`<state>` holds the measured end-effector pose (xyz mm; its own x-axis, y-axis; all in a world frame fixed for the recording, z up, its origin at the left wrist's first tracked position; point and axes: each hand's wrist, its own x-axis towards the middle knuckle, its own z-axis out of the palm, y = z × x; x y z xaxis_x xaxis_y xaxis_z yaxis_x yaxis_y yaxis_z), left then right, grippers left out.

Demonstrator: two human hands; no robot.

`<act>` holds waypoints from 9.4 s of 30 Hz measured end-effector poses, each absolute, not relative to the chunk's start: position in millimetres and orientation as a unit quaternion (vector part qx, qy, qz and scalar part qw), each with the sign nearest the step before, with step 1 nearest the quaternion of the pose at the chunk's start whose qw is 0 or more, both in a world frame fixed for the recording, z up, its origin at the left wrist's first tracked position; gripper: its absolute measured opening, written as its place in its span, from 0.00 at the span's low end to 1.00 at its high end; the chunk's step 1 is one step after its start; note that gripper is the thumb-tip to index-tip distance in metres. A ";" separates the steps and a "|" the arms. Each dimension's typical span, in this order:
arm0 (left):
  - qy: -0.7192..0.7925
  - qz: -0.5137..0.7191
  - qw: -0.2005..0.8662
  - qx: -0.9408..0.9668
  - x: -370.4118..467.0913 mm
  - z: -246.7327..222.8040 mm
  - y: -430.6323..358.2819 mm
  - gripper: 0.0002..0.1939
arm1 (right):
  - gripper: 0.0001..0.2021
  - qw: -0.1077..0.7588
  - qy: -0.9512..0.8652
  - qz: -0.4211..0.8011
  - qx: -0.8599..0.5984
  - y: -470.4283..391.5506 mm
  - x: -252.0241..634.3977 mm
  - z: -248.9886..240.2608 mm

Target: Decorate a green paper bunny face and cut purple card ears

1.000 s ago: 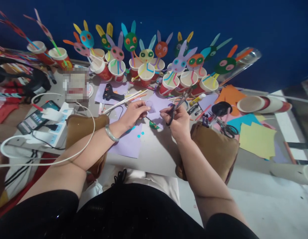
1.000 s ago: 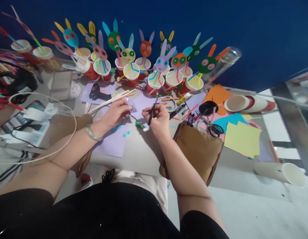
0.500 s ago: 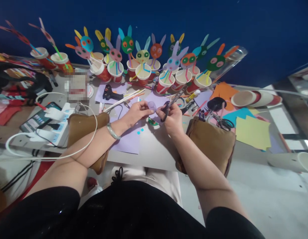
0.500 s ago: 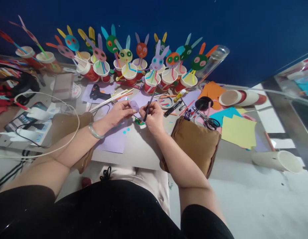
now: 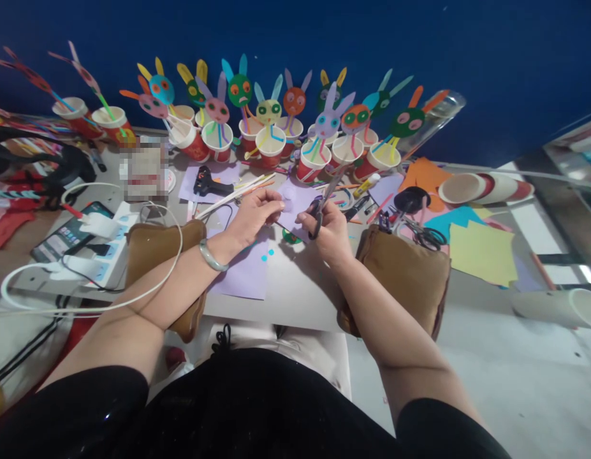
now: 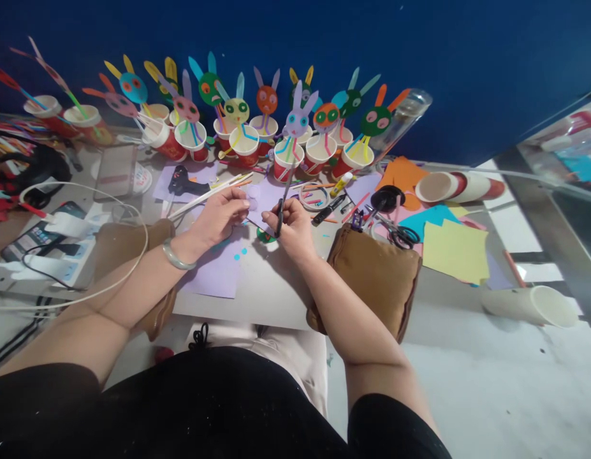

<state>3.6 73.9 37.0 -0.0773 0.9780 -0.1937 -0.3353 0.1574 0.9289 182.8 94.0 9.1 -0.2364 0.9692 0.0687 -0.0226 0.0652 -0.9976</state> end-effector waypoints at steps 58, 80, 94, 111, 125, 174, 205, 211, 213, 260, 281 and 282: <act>0.415 0.576 0.569 0.415 -1.0 30.9 76.8 0.18 | 0.36 0.208 -0.669 0.577 -0.419 80.6 191.1 37.0; 0.424 0.566 0.546 0.449 -2.6 37.3 72.3 0.14 | 0.37 0.209 -0.674 0.571 -0.420 83.6 196.2 37.2; 0.426 0.569 0.553 0.434 -2.9 39.2 72.7 0.14 | 0.38 0.212 -0.677 0.564 -0.422 85.8 198.5 38.0; 0.434 0.575 0.546 0.428 -3.2 38.3 73.6 0.13 | 0.37 0.198 -0.683 0.562 -0.423 89.1 203.7 39.5; 0.438 0.572 0.543 0.431 -3.5 38.1 74.3 0.13 | 0.37 0.182 -0.691 0.551 -0.431 90.0 206.1 40.6; 0.482 0.439 0.583 0.484 -0.6 29.6 71.1 0.11 | 0.32 0.225 -0.690 0.467 -0.505 97.5 236.6 55.0; 0.439 0.527 0.577 0.443 9.4 27.8 62.1 0.16 | 0.36 0.326 -0.695 0.481 -0.424 83.4 200.3 32.0; 0.434 0.554 0.587 0.401 10.1 25.3 64.3 0.14 | 0.37 0.245 -0.725 0.497 -0.409 80.7 195.3 27.1; 0.429 0.558 0.592 0.393 10.8 26.0 64.2 0.14 | 0.37 0.238 -0.718 0.515 -0.403 79.6 194.3 26.6; 0.434 0.566 0.587 0.382 9.6 30.9 65.6 0.16 | 0.37 0.231 -0.687 0.557 -0.407 77.4 194.3 34.5; 0.425 0.574 0.583 0.388 7.4 32.6 66.4 0.16 | 0.38 0.218 -0.684 0.550 -0.426 77.1 197.1 38.0; 0.426 0.573 0.583 0.388 7.2 32.7 66.4 0.16 | 0.38 0.218 -0.684 0.550 -0.426 77.2 197.2 37.6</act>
